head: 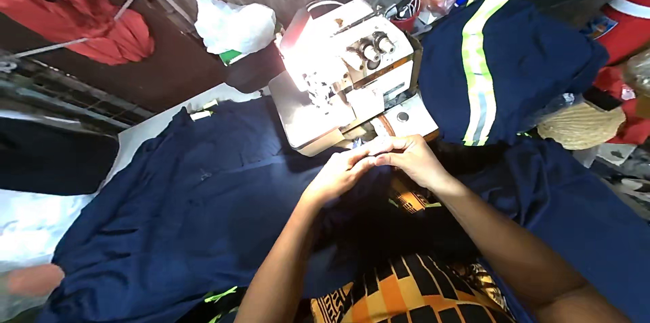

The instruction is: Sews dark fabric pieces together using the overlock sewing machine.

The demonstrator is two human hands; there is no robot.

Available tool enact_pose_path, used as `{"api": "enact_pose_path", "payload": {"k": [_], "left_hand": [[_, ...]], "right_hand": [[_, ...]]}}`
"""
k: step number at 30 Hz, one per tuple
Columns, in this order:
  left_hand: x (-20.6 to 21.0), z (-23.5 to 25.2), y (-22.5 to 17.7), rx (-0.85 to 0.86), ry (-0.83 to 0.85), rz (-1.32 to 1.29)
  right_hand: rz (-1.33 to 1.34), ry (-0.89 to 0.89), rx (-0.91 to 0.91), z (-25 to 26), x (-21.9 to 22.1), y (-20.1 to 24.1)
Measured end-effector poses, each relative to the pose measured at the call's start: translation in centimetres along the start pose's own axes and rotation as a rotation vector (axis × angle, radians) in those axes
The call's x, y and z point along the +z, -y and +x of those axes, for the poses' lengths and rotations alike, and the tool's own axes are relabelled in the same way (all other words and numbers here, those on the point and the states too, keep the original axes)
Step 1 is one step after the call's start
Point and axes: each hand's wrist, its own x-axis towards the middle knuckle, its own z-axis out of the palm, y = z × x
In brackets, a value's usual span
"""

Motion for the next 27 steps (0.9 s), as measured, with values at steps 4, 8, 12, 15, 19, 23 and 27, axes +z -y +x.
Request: {"api": "enact_pose_path", "payload": {"k": [4, 8, 12, 15, 19, 23, 27], "left_hand": [[-4.4, -2.6, 2.7, -0.051, 0.135, 0.226], [-8.9, -8.9, 4.0, -0.148, -0.109, 0.449], [-10.6, -15.1, -3.4, -0.340, -0.353, 0.459], [-12.8, -19.5, -2.0, -0.195, -0.414, 0.555], [-14.9, -16.4, 0.4, -0.397, -0.495, 0.732], [-7.9, -8.0, 1.2, -0.277, -0.869, 0.853], [1.4, -1.7, 3.3, -0.037, -0.810, 0.760]], "right_hand": [[-0.106, 0.026, -0.045, 0.8, -1.3, 1.4], [-0.196, 0.014, -0.146, 1.5, -1.8, 3.2], [-0.182, 0.069, -0.188, 1.9, 0.4, 5.6], [-0.159, 0.079, -0.188, 3.0, 2.5, 6.4], [-0.490, -0.092, -0.261, 7.2, 5.8, 3.5], [-0.667, -0.211, -0.404, 9.7, 7.6, -0.5], [-0.839, -0.250, -0.483, 10.0, 8.0, -1.0]]}}
